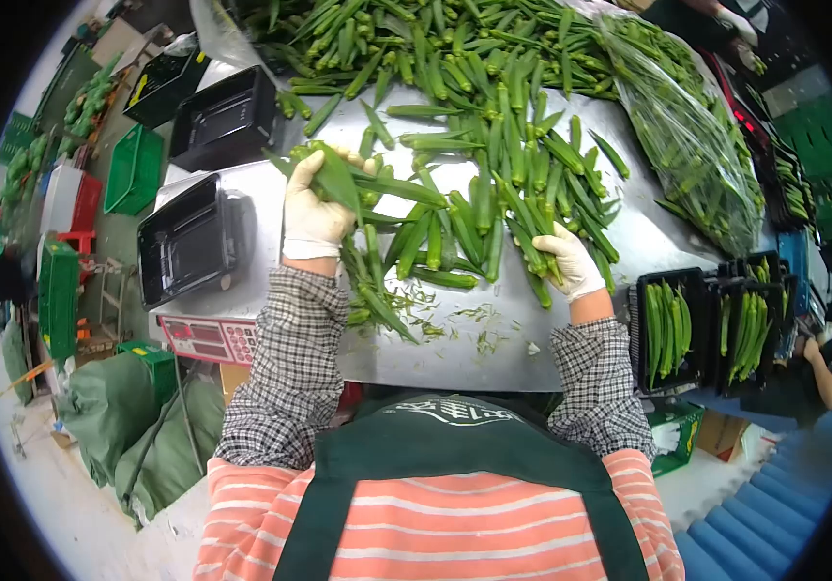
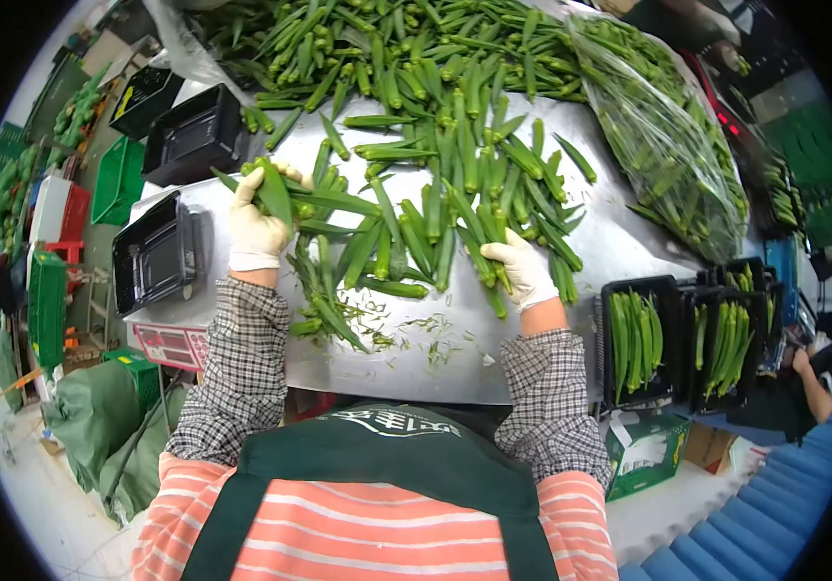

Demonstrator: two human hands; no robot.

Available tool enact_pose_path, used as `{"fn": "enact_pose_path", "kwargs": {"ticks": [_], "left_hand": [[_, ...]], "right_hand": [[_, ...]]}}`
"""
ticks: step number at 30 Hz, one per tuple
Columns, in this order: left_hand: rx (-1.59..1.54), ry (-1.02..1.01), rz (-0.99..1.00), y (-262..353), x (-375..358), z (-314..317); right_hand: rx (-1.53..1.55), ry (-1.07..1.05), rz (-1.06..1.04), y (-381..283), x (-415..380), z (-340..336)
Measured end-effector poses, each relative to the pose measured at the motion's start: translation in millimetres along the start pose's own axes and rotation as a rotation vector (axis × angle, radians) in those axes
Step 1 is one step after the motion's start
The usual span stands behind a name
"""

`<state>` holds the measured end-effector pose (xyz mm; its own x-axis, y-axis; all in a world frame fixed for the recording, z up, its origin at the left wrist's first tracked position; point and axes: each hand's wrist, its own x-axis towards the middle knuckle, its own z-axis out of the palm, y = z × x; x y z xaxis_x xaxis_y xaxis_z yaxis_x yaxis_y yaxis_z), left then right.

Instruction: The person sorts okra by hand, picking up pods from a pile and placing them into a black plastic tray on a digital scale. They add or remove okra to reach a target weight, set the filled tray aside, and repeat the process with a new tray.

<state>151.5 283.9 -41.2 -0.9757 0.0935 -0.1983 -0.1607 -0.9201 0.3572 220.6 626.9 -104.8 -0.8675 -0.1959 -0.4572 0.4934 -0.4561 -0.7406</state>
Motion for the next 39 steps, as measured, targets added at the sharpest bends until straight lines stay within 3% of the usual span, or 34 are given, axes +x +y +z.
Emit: {"fn": "enact_pose_path", "kwargs": {"ticks": [5,12,17,22,24,27,32,36,37,39], "left_hand": [[-0.077,-0.087,-0.068,9.8,-8.9,9.9],[-0.139,-0.275,-0.006,51.6,-42.2,41.7],[-0.153,-0.36,0.203,142.2,-95.0,52.4],[-0.088,-0.368,0.499,245.9,-154.3,38.3],[-0.052,-0.329,0.618,281.8,-176.3,23.7],[0.086,-0.315,0.622,312.9,-199.0,10.5],[0.074,-0.253,0.641,329.9,-198.1,-6.3],[0.056,-0.245,0.594,329.4,-180.2,-4.3],[0.057,-0.256,0.574,327.7,-172.7,-3.4],[0.027,-0.286,0.48,318.0,-154.5,0.9]], "right_hand": [[0.121,-0.212,-0.027,-5.1,-22.6,1.1],[0.009,-0.292,-0.135,-30.4,-44.3,40.2],[-0.208,-0.382,-0.133,-52.6,-34.9,124.3],[-0.324,-0.766,-0.098,-43.5,11.7,264.7],[-0.503,-0.857,-0.075,-33.3,29.3,320.4],[-0.598,-0.961,-0.03,-3.7,56.5,396.0],[-1.349,-0.952,-0.071,32.5,96.7,460.1],[-1.192,-0.868,-0.372,14.4,75.6,466.1],[-1.024,-0.941,-0.314,10.1,66.3,468.7],[-1.013,-1.085,-0.411,8.4,52.6,480.6]]}}
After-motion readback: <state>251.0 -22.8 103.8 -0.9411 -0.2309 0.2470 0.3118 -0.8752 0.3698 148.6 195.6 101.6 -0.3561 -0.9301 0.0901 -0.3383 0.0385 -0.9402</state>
